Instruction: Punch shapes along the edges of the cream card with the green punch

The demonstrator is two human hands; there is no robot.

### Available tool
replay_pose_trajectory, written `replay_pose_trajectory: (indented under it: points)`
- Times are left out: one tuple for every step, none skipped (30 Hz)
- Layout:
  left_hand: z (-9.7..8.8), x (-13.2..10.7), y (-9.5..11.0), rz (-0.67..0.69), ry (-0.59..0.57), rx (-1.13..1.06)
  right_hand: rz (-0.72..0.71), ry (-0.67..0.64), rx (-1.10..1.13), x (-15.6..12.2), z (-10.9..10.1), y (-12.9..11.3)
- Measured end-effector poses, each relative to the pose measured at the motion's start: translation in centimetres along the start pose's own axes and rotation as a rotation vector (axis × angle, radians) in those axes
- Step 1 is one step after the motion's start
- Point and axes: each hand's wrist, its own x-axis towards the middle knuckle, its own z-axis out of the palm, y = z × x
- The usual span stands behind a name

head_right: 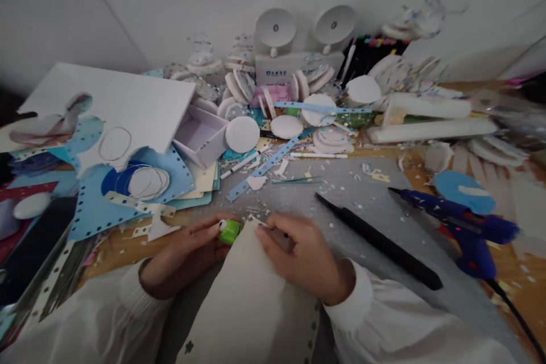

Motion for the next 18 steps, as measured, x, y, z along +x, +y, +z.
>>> replay_pose_trajectory:
  points:
    - [0.07,-0.01,-0.03,0.002,0.005,0.005,-0.004,-0.003,-0.011,0.01,0.0,-0.05]
    - [0.15,-0.01,-0.05,0.0,0.008,0.006,-0.011,-0.001,-0.023,0.01,0.01,-0.07]
    - [0.22,-0.02,-0.06,-0.001,0.011,0.004,-0.02,0.006,-0.036,0.0,0.02,-0.07]
    - [0.29,-0.02,-0.07,-0.002,0.011,0.002,-0.03,0.017,-0.048,-0.04,0.04,-0.06]
    - [0.35,-0.02,-0.06,-0.002,0.011,0.003,-0.039,0.03,-0.056,-0.08,0.04,-0.04]
    - [0.39,-0.02,-0.06,-0.001,0.008,0.007,-0.049,0.044,-0.062,-0.13,0.03,-0.01]
    - [0.41,-0.02,-0.06,0.0,0.004,0.011,-0.06,0.053,-0.066,-0.18,0.01,0.01]
    - [0.42,-0.03,-0.06,0.004,-0.001,0.015,-0.067,0.056,-0.072,-0.23,-0.03,0.04]
    - [0.42,-0.04,-0.07,0.008,-0.006,0.019,-0.074,0.056,-0.079,-0.26,-0.06,0.07]
    - [0.41,-0.05,-0.08,0.013,-0.012,0.022,-0.08,0.055,-0.088,-0.3,-0.1,0.11]
    - [0.4,-0.07,-0.09,0.016,-0.018,0.025,-0.085,0.057,-0.098,-0.34,-0.13,0.16]
    - [0.39,-0.09,-0.11,0.021,-0.023,0.029,-0.088,0.064,-0.107,-0.38,-0.14,0.22]
    - [0.39,-0.11,-0.12,0.022,-0.025,0.036,-0.093,0.073,-0.113,-0.42,-0.14,0.29]
    - [0.4,-0.13,-0.13,0.021,-0.027,0.045,-0.101,0.082,-0.116,-0.47,-0.14,0.37]
    - [0.43,-0.14,-0.13,0.022,-0.028,0.054,-0.114,0.092,-0.116,-0.53,-0.13,0.45]
    - [0.46,-0.15,-0.12,0.022,-0.026,0.065,-0.125,0.096,-0.116,-0.58,-0.12,0.52]
    - [0.5,-0.16,-0.09,0.022,-0.022,0.074,-0.136,0.099,-0.118,-0.64,-0.13,0.57]
    - [0.54,-0.16,-0.07,0.022,-0.018,0.081,-0.144,0.097,-0.123,-0.7,-0.14,0.62]
